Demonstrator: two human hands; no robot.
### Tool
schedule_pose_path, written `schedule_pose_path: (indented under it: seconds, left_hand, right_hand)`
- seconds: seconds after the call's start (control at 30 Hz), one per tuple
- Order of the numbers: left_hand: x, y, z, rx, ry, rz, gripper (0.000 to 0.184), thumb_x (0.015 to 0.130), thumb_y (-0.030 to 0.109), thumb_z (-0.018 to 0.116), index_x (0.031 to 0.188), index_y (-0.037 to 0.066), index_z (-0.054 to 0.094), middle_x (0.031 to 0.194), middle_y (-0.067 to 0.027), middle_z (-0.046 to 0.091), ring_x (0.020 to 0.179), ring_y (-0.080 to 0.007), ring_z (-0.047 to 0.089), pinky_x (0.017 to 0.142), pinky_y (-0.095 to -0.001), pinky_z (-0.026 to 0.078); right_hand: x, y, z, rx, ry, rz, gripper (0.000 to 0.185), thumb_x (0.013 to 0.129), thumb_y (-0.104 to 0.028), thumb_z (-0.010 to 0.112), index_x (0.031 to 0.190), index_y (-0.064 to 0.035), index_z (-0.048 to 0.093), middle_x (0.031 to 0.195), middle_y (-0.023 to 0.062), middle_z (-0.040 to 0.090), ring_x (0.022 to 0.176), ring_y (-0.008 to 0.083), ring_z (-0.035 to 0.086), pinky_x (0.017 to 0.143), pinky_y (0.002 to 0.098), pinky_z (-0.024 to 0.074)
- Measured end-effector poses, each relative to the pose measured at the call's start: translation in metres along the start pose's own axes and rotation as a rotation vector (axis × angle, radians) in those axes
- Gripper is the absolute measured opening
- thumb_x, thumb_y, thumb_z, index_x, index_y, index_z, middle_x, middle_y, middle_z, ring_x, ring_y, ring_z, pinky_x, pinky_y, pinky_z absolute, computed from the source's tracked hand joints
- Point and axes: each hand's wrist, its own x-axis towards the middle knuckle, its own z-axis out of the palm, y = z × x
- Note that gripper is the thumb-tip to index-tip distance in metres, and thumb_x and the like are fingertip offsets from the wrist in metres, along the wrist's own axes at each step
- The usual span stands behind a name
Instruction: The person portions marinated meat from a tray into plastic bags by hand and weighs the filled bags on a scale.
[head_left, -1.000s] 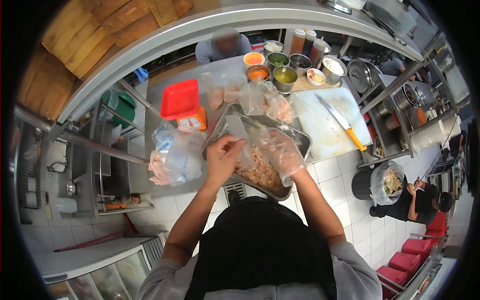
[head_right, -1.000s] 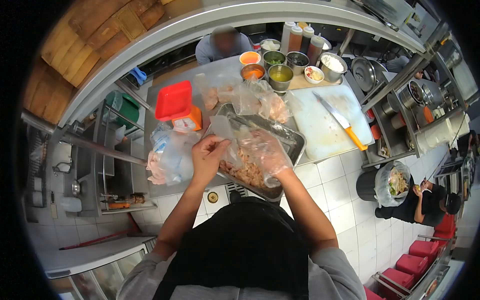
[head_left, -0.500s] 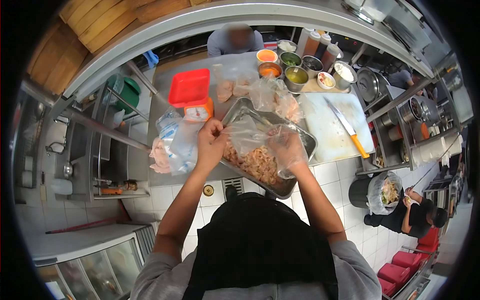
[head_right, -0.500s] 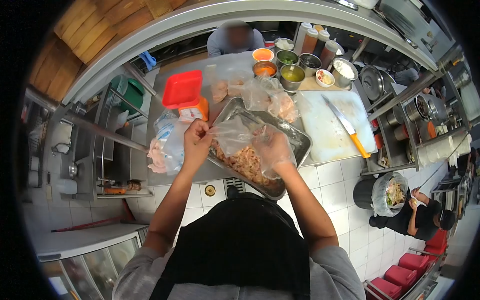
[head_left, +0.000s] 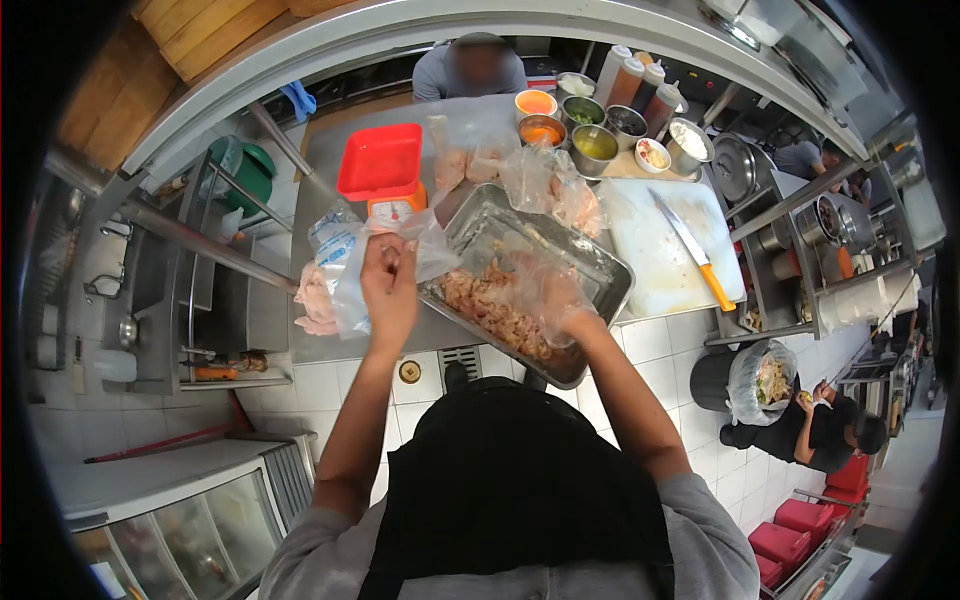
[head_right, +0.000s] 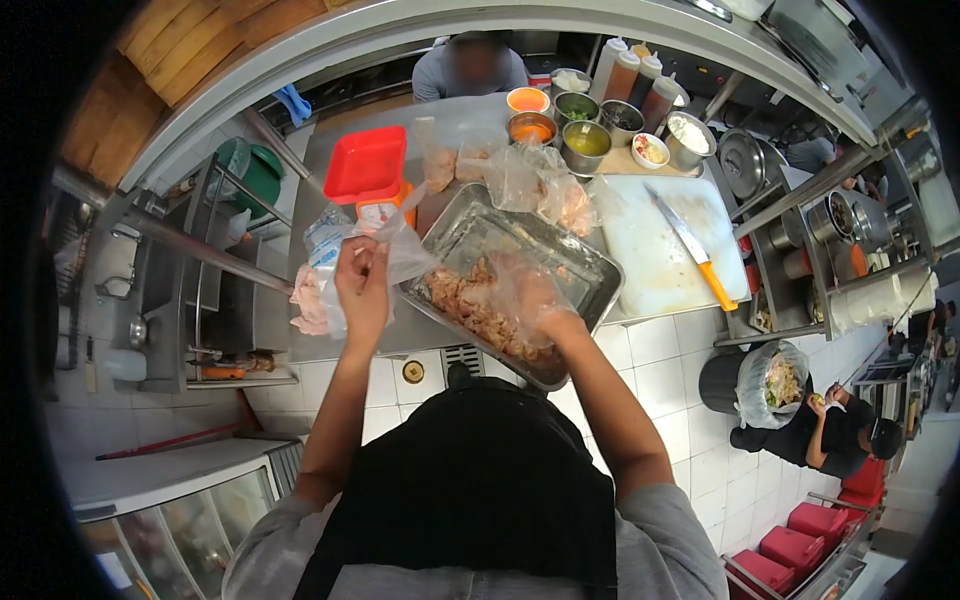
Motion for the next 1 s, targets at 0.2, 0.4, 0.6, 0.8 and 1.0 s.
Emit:
schedule_pose_path:
  seconds: [0.2,0.4,0.6,0.8,1.0]
  left_hand:
    - [-0.042,-0.027,-0.015,0.552,-0.544,0.457,0.036,0.089,0.026,0.072,0.119,0.007,0.067,0.087,-0.0178,0.07,0.083,-0.0335,0.069,0.071,-0.0446,0.053]
    - [-0.057,-0.057,0.01,0.718,-0.795,0.223,0.038,0.088,0.037,0.07,0.116,0.011,0.071,0.094,-0.0163,0.072,0.089,-0.0362,0.069,0.078,-0.0484,0.053]
    - [-0.055,-0.058,0.008,0.719,-0.758,0.256,0.034,0.088,0.04,0.068,0.106,0.011,0.072,0.088,-0.0142,0.071,0.088,-0.0353,0.069,0.075,-0.0486,0.053]
    - [-0.058,-0.069,0.007,0.694,-0.75,0.237,0.04,0.092,0.046,0.063,0.116,0.015,0.07,0.094,-0.0141,0.071,0.09,-0.0349,0.069,0.076,-0.0478,0.053]
    - [-0.058,-0.074,0.01,0.696,-0.761,0.245,0.038,0.092,0.043,0.064,0.117,0.016,0.069,0.096,-0.0135,0.072,0.091,-0.0349,0.069,0.078,-0.0475,0.053]
  right_hand:
    - [-0.001,0.034,0.032,-0.679,-0.212,-0.258,0.072,0.085,-0.029,0.067,0.149,-0.008,0.043,0.15,0.031,0.041,0.143,0.0402,0.038,0.118,0.0465,0.0325]
    - [0.019,0.043,0.063,-0.551,-0.155,-0.194,0.039,0.08,-0.021,0.064,0.114,-0.0005,0.063,0.117,0.0226,0.066,0.115,0.0388,0.061,0.099,0.0447,0.0489]
    - [0.034,0.036,0.034,-0.614,-0.31,0.037,0.043,0.073,-0.022,0.072,0.112,-0.0059,0.065,0.121,0.0241,0.066,0.116,0.0372,0.062,0.094,0.045,0.0507]
    - [0.026,0.033,-0.022,-0.232,-0.436,0.185,0.051,0.075,-0.032,0.077,0.12,-0.0099,0.065,0.124,0.0227,0.065,0.116,0.0376,0.062,0.098,0.0441,0.049]
    - [0.035,0.002,-0.012,-0.532,-0.267,-0.503,0.069,0.081,-0.04,0.072,0.141,-0.0123,0.054,0.127,0.0241,0.063,0.125,0.0374,0.056,0.108,0.0432,0.0416]
